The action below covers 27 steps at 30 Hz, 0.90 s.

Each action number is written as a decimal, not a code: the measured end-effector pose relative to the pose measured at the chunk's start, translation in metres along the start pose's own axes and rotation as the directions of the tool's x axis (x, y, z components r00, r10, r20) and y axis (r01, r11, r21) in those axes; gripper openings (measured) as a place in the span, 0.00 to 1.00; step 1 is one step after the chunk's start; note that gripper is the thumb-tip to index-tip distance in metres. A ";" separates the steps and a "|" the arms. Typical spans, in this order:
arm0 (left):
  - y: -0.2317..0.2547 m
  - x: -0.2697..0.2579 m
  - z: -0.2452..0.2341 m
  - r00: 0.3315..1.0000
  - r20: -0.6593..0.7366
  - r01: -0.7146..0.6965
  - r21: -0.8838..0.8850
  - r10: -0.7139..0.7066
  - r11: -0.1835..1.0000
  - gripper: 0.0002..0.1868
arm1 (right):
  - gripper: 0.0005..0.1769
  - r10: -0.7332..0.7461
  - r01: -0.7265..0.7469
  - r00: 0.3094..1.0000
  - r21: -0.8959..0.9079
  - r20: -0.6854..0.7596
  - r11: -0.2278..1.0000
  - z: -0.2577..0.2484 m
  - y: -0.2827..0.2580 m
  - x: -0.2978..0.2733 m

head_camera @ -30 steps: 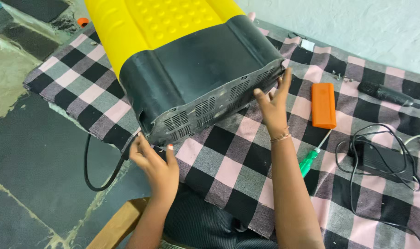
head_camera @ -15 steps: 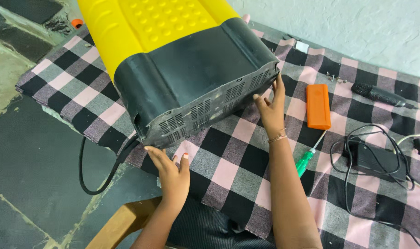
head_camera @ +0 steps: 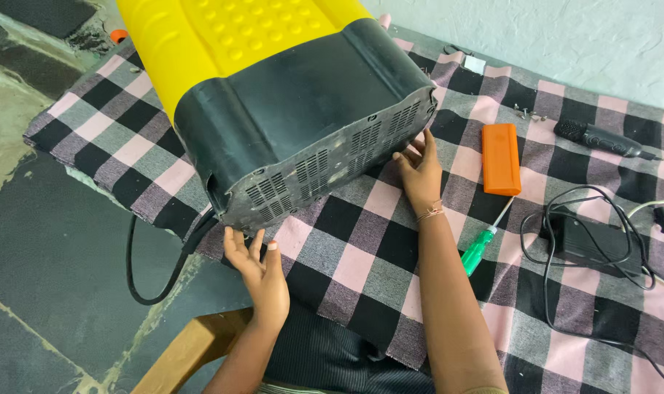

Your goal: The person uses a green screwdriver to tighten screws on the back panel of a yellow and black electronic device. They then reattach the back cover and secure it with additional screws.

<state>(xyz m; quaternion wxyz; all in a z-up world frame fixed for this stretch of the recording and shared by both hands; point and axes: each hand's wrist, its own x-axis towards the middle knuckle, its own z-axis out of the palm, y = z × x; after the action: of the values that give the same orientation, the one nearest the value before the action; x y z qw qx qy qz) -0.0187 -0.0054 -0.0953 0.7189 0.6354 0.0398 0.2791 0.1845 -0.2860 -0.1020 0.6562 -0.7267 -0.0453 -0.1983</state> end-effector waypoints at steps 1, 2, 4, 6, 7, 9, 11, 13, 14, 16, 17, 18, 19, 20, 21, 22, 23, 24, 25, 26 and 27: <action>0.000 0.000 0.000 1.000 0.004 0.003 0.011 -0.003 1.000 0.43 | 0.45 0.000 0.000 1.000 -0.039 -0.006 0.999 -0.001 0.001 0.000; 0.000 0.000 0.000 1.000 0.008 0.005 0.022 -0.005 1.000 0.44 | 0.43 -0.001 0.000 1.000 -0.078 -0.012 0.997 -0.001 0.002 0.000; -0.001 0.000 -0.001 1.000 0.010 -0.003 0.025 0.003 1.000 0.44 | 0.42 -0.005 0.004 1.000 -0.098 -0.016 0.995 0.000 0.003 0.000; -0.002 -0.002 0.000 1.000 0.005 -0.021 0.009 0.021 1.000 0.43 | 0.43 -0.011 0.011 1.000 -0.062 -0.009 0.998 0.002 0.006 -0.001; -0.004 -0.002 0.000 1.000 0.009 -0.022 0.022 0.022 1.000 0.43 | 0.43 -0.025 0.025 1.000 -0.074 -0.006 0.997 0.002 0.006 -0.001; -0.007 -0.002 -0.001 1.000 0.017 -0.023 0.050 0.022 0.998 0.42 | 0.43 -0.052 0.052 0.999 -0.099 0.001 0.994 0.003 0.005 -0.002; -0.012 -0.001 -0.002 0.999 0.006 -0.041 0.061 0.041 0.997 0.43 | 0.44 -0.070 0.070 0.998 -0.094 0.005 0.993 0.004 0.000 -0.003; -0.017 -0.001 -0.003 0.998 -0.011 -0.055 0.087 0.056 0.995 0.43 | 0.46 -0.154 0.147 0.988 -0.214 -0.015 0.966 0.005 -0.010 -0.006; -0.019 0.000 -0.003 0.998 -0.020 -0.059 0.107 0.062 0.993 0.42 | 0.49 -0.230 0.208 0.973 -0.335 -0.027 0.919 0.006 -0.015 -0.009; -0.024 0.001 -0.003 0.996 -0.028 -0.086 0.124 0.090 0.989 0.41 | 0.51 -0.384 0.328 0.924 -0.512 -0.003 0.794 0.008 -0.028 -0.016; -0.026 0.001 -0.003 0.993 -0.030 -0.107 0.122 0.112 0.987 0.41 | 0.51 -0.456 0.392 0.889 -0.566 0.032 0.725 0.008 -0.033 -0.020; -0.027 0.000 -0.003 0.991 -0.031 -0.129 0.120 0.134 0.984 0.40 | 0.51 -0.523 0.451 0.849 -0.614 0.072 0.648 0.010 -0.038 -0.024; -0.029 0.000 -0.003 0.990 -0.036 -0.130 0.132 0.135 0.983 0.40 | 0.48 -0.535 0.476 0.838 -0.622 0.106 0.622 0.012 -0.042 -0.026; -0.030 0.000 -0.003 0.990 -0.040 -0.130 0.144 0.137 0.981 0.40 | 0.45 -0.547 0.500 0.826 -0.629 0.139 0.596 0.013 -0.045 -0.027; -0.030 0.000 -0.003 0.990 -0.045 -0.128 0.157 0.137 0.979 0.40 | 0.43 -0.555 0.523 0.814 -0.633 0.173 0.570 0.014 -0.047 -0.029; -0.030 0.000 -0.002 0.988 -0.053 -0.135 0.158 0.145 0.978 0.38 | 0.43 -0.551 0.546 0.808 -0.615 0.209 0.568 0.015 -0.048 -0.030; -0.030 0.000 -0.001 0.986 -0.059 -0.142 0.157 0.153 0.977 0.37 | 0.43 -0.547 0.567 0.801 -0.599 0.244 0.565 0.016 -0.048 -0.030; -0.029 0.001 -0.001 0.985 -0.064 -0.149 0.156 0.161 0.976 0.36 | 0.44 -0.542 0.588 0.793 -0.581 0.278 0.562 0.017 -0.047 -0.029; -0.027 0.002 -0.002 0.973 -0.020 -0.216 0.271 0.230 0.938 0.35 | 0.44 -0.498 0.574 0.812 -0.569 0.303 0.589 0.016 -0.046 -0.028; -0.025 0.003 -0.003 0.956 0.033 -0.281 0.380 0.290 0.882 0.34 | 0.44 -0.454 0.558 0.828 -0.558 0.330 0.614 0.017 -0.044 -0.027; -0.024 0.003 -0.003 0.936 0.098 -0.344 0.474 0.339 0.811 0.34 | 0.44 -0.407 0.538 0.843 -0.553 0.353 0.636 0.015 -0.042 -0.026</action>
<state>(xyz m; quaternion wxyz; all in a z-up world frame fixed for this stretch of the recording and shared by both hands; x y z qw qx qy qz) -0.0088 -0.0019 -0.1170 0.4753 0.7926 -0.0096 0.3819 0.1504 -0.2603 -0.0726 0.2893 -0.8814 -0.2294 -0.2947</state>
